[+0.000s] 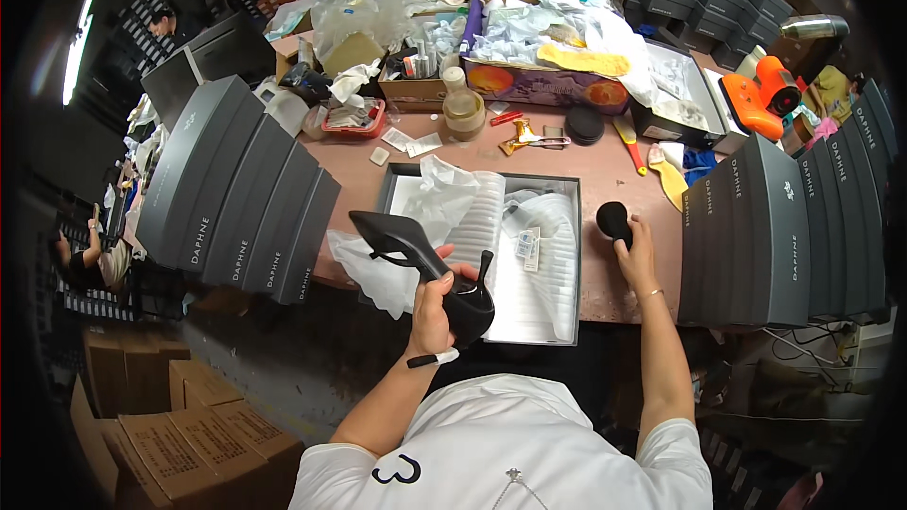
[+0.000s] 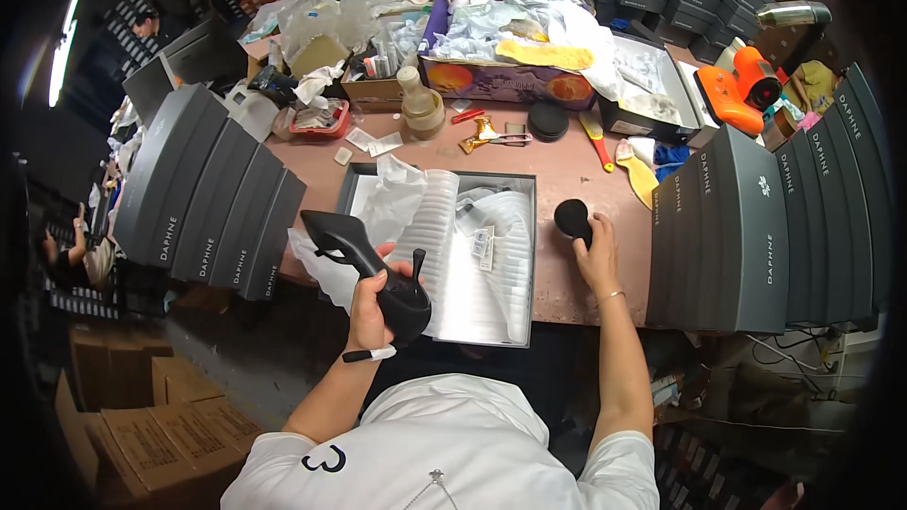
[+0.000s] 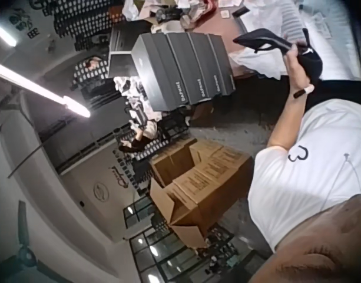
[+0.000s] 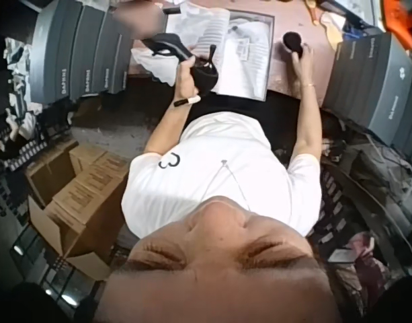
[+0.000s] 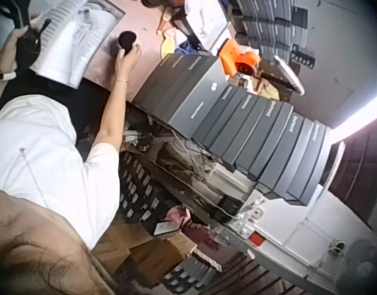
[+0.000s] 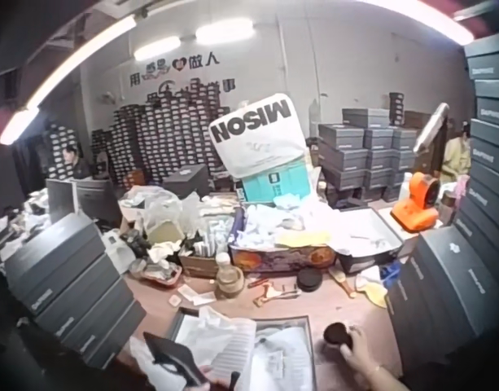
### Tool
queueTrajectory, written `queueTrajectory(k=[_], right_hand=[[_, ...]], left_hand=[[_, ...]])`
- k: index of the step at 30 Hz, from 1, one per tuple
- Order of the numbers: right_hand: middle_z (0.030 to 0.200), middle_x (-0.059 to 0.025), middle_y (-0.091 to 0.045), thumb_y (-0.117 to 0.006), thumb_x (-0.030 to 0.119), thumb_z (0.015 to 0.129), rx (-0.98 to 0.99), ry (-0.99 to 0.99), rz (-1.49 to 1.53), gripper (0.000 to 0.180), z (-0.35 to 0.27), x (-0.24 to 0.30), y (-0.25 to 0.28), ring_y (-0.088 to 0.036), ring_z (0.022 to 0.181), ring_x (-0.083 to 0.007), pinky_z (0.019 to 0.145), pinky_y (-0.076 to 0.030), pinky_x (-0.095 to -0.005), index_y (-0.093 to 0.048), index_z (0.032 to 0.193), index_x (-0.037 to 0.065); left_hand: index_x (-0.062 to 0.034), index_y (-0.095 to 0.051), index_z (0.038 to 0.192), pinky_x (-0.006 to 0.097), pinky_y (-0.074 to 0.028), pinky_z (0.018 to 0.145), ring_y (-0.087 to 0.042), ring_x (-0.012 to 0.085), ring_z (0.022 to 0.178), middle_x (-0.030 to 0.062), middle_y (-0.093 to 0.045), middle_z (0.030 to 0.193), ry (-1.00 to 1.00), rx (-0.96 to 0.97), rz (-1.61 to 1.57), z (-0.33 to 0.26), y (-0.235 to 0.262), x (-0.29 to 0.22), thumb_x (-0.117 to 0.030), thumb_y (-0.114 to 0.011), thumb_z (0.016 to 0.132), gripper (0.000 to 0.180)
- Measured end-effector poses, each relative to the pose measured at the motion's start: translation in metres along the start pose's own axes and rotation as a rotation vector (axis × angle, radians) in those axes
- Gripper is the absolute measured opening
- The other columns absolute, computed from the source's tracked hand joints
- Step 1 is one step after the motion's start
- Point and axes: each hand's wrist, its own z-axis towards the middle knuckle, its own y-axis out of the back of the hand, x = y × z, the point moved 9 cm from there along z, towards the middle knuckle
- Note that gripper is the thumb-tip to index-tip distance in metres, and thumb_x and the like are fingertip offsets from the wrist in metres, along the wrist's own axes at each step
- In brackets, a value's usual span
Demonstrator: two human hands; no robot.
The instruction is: Unpacking black high-heeled shoes from a box, inspecting them, and repacking them with tissue paper.
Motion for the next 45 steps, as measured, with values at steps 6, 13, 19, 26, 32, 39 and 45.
queueTrajectory(k=[6,13,19,26,32,39,45], right_hand=[[0.120,-0.0196,-0.051,-0.057,-0.004,0.066,0.159,0.381,0.425,0.061,-0.060,0.248,0.061,-0.054,0.109,-0.0338,0.096,-0.045,-0.0394,-0.055,0.126,0.005],[0.087,-0.0091,-0.057,-0.067,0.003,0.068,0.328,0.720,0.275,0.037,-0.109,0.300,0.024,-0.055,0.071,-0.0262,0.059,-0.043,-0.0386,-0.068,0.105,0.008],[0.088,-0.0042,-0.056,-0.068,0.003,0.070,0.126,0.703,0.385,0.038,-0.096,0.335,0.070,-0.056,0.074,-0.0237,0.061,-0.044,-0.0358,-0.069,0.107,0.011],[0.090,-0.0130,-0.054,-0.062,-0.010,0.068,0.185,0.444,0.325,0.048,-0.076,0.281,0.037,-0.057,0.071,-0.0272,0.063,-0.050,-0.0361,-0.065,0.114,0.005],[0.090,-0.0103,-0.054,-0.064,0.006,0.074,0.598,0.557,0.523,0.036,-0.136,0.349,0.014,-0.058,0.078,-0.0266,0.067,-0.050,-0.0357,-0.067,0.109,0.006],[0.091,-0.0117,-0.053,-0.062,-0.006,0.065,0.184,0.439,0.602,0.050,-0.070,0.314,0.075,-0.056,0.075,-0.0231,0.066,-0.050,-0.0305,-0.065,0.115,0.003],[0.093,-0.0131,-0.057,-0.063,0.001,0.071,0.684,0.464,0.422,0.043,-0.092,0.294,0.031,-0.060,0.080,-0.0280,0.071,-0.051,-0.0368,-0.065,0.114,0.006]], left_hand=[[0.0006,-0.036,0.129,0.027,-0.049,0.082,-0.058,0.0156,0.088,0.0098,-0.059,0.094,-0.069,-0.041,0.098,-0.004,0.003,0.004,-0.022,-0.040,0.093,0.043],[-0.0025,-0.042,0.122,0.029,-0.051,0.070,-0.060,0.0174,0.076,0.0094,-0.060,0.086,-0.060,-0.110,0.085,-0.019,0.022,0.007,-0.035,-0.040,0.097,0.041],[-0.0009,-0.040,0.124,0.035,-0.053,0.074,-0.063,0.0232,0.077,0.0138,-0.060,0.086,-0.059,-0.107,-0.171,-0.012,0.022,-0.014,-0.036,-0.038,0.095,0.046],[0.0029,-0.038,0.127,0.034,-0.051,0.077,-0.059,0.0200,0.081,0.0077,-0.056,0.086,-0.049,0.096,-0.223,-0.017,0.014,-0.023,-0.037,-0.041,0.092,0.053],[0.0024,-0.045,0.124,0.038,-0.053,0.071,-0.060,0.0231,0.075,0.0098,-0.058,0.083,-0.072,0.248,-0.298,-0.002,0.017,-0.021,-0.039,-0.044,0.088,0.055],[0.0077,-0.054,0.120,0.034,-0.052,0.072,-0.060,0.0225,0.078,0.0116,-0.061,0.084,-0.017,0.419,-0.193,0.004,-0.006,-0.025,-0.039,-0.054,0.079,0.062],[0.0098,-0.057,0.116,0.034,-0.054,0.067,-0.063,0.0262,0.068,0.0132,-0.062,0.074,0.063,0.364,-0.032,0.007,0.000,-0.022,-0.034,-0.060,0.073,0.061]])
